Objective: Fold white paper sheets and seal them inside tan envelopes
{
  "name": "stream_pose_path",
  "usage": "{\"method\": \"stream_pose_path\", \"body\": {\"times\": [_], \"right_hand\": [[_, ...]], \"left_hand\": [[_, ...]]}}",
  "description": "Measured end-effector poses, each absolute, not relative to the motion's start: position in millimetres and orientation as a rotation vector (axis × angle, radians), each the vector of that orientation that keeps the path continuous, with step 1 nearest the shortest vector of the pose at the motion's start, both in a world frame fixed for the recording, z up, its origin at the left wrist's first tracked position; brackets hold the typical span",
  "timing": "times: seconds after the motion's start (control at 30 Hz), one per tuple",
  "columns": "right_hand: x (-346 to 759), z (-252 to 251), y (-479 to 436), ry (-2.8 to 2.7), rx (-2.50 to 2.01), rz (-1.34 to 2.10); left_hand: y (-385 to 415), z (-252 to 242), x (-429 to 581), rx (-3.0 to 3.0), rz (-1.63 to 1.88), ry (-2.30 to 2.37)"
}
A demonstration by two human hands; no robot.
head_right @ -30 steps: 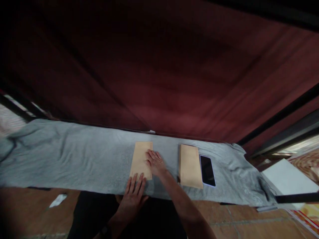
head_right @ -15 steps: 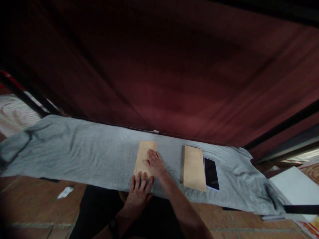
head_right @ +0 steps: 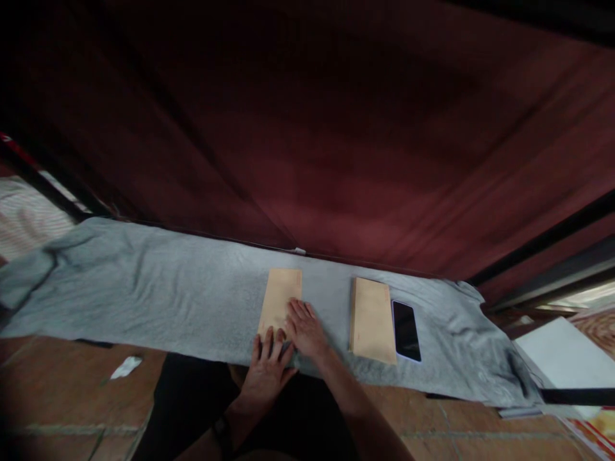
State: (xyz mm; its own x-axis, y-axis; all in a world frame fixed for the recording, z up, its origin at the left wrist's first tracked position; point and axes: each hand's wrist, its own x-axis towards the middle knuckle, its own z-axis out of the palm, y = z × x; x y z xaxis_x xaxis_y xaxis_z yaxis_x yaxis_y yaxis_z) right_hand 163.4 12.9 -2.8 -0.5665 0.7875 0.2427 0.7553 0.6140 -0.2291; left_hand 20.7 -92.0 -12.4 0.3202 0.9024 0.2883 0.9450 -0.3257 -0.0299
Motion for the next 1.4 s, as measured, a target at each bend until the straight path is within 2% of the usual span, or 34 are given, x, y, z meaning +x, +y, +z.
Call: {"method": "stream_pose_path", "body": {"times": [0.3, 0.53, 0.97, 1.4], "right_hand": [[202.5, 8.2, -74.2, -2.563, -1.142, 0.142], [200.6, 11.4, -72.6, -2.529, -1.159, 0.193], [199.8, 6.1, -73.1, -2.54, -1.217, 0.207], [197.6, 7.0, -74.4, -2.516, -1.204, 0.206]], "left_hand": [[-93.4, -13.5, 4.9, -2.43, -0.363, -1.59], [-60.5, -3.0, -0.5, -2.555, -0.464, -1.583], [27.3, -1.6, 15.2, -2.605, -0.392, -1.769], [46.5, 0.0, 0.8, -2.408, -0.39, -2.067]]}}
